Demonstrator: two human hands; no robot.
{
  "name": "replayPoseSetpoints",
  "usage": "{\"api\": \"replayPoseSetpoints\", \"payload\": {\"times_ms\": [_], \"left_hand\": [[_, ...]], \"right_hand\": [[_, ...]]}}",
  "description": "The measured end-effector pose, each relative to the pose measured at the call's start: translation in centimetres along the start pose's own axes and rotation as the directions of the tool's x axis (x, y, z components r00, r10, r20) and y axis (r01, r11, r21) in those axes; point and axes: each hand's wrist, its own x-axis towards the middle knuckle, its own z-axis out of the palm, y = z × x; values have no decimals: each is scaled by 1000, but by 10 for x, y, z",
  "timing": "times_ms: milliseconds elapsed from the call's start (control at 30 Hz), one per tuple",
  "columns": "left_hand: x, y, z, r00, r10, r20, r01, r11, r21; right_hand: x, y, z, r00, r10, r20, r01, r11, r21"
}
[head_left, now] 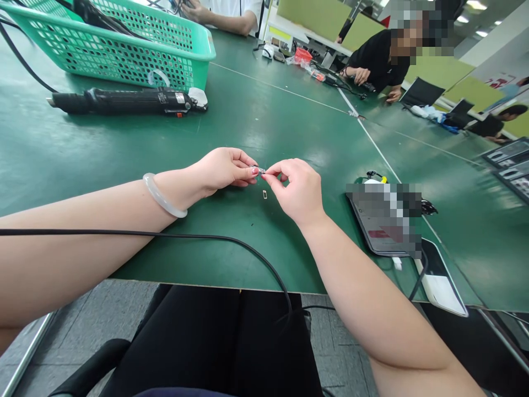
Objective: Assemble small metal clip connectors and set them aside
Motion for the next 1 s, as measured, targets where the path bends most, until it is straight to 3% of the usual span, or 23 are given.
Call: {"api": "replayPoseSetpoints", "payload": {"times_ms": [167,367,733,1000], "left_hand": [[1,-2,0,1000,20,9,-20,1000,-15],[1,-3,-1,999,30,19,-29,998,-50],[-3,1,3,999,15,52,-10,996,-92],[-1,0,2,999,11,33,-7,995,-104]], "right_hand": [[0,2,4,995,-102,0,101,986,-130],[0,1,6,993,-117,-14,113,978,-176],[1,0,2,998,52,-19,-52,999,-2],[1,0,-2,983,160,86,-164,985,48]]}}
